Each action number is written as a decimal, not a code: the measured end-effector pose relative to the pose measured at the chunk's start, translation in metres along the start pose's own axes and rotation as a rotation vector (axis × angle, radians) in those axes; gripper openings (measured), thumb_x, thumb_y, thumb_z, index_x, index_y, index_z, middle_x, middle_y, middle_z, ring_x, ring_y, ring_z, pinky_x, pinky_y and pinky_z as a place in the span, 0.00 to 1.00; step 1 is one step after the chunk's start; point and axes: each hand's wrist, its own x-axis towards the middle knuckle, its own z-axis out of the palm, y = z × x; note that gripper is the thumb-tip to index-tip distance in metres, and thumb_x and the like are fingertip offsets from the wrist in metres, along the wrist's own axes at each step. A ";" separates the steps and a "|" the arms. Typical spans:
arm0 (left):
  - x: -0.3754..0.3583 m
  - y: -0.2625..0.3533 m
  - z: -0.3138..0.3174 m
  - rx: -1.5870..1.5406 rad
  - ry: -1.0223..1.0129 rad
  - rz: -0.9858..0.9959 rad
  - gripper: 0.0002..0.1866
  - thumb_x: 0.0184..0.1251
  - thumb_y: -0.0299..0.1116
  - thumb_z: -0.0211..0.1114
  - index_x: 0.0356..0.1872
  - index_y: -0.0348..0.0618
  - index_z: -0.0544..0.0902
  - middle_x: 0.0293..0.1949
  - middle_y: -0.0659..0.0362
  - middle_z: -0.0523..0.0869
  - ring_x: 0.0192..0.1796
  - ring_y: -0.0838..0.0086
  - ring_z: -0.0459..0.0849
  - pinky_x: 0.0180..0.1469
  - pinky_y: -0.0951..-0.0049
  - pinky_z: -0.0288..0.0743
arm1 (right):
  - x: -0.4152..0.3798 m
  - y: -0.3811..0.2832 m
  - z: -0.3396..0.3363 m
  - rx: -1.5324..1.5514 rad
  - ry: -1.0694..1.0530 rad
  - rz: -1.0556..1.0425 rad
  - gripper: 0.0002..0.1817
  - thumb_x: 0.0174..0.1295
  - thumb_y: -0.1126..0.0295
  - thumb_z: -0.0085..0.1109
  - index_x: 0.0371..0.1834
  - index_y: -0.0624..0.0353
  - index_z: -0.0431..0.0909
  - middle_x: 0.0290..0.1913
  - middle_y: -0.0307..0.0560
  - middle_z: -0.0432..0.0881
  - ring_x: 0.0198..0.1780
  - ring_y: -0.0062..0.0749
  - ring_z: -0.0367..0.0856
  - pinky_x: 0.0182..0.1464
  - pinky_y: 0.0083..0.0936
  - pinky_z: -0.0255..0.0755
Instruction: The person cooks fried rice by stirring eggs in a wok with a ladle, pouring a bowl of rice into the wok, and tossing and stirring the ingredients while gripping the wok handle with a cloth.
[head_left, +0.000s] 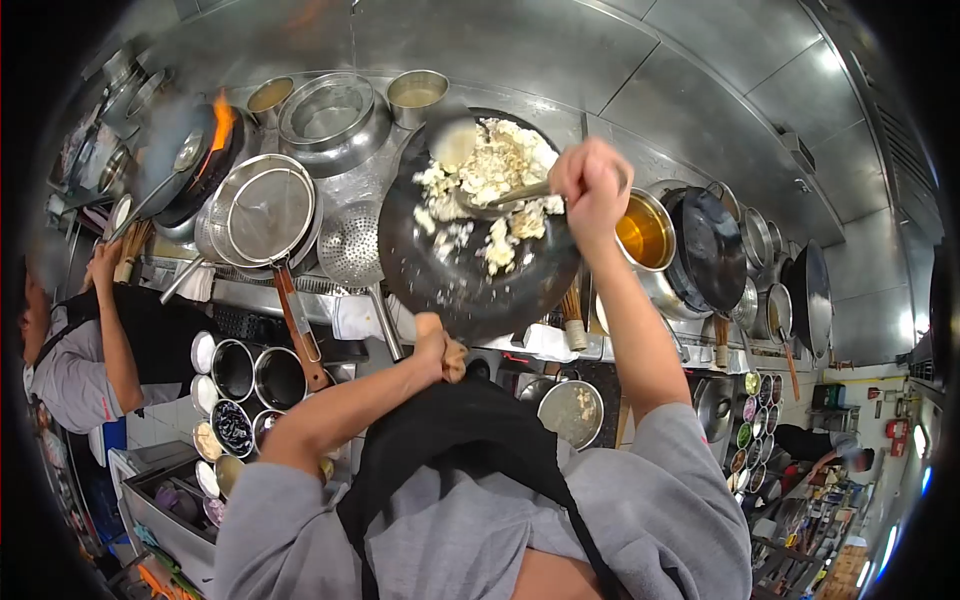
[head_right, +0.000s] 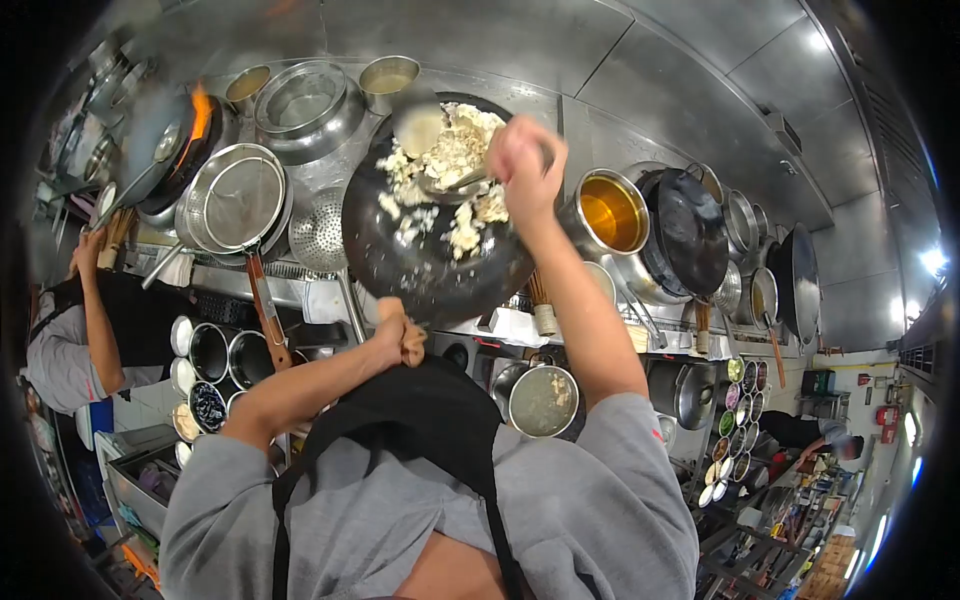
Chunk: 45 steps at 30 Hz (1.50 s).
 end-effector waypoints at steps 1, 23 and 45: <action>-0.021 0.002 0.012 0.016 -0.193 -0.010 0.10 0.63 0.28 0.52 0.21 0.47 0.69 0.15 0.63 0.66 0.15 0.74 0.68 0.16 0.69 0.58 | 0.021 0.003 -0.011 0.015 0.164 0.177 0.17 0.68 0.66 0.48 0.20 0.59 0.63 0.15 0.39 0.63 0.14 0.23 0.59 0.18 0.24 0.56; 0.072 0.090 0.087 0.035 -0.397 0.427 0.15 0.68 0.32 0.53 0.19 0.49 0.68 0.16 0.61 0.70 0.13 0.72 0.66 0.13 0.67 0.59 | 0.083 -0.124 0.022 -0.046 0.175 0.077 0.23 0.69 0.52 0.41 0.19 0.54 0.65 0.11 0.35 0.55 0.13 0.23 0.50 0.18 0.28 0.53; -0.048 0.071 -0.064 0.334 -0.459 0.405 0.23 0.68 0.36 0.65 0.60 0.40 0.73 0.40 0.55 0.86 0.35 0.71 0.85 0.40 0.74 0.82 | -0.017 0.030 0.021 -0.166 0.124 -0.196 0.17 0.64 0.65 0.49 0.18 0.58 0.66 0.14 0.40 0.63 0.15 0.24 0.60 0.20 0.25 0.57</action>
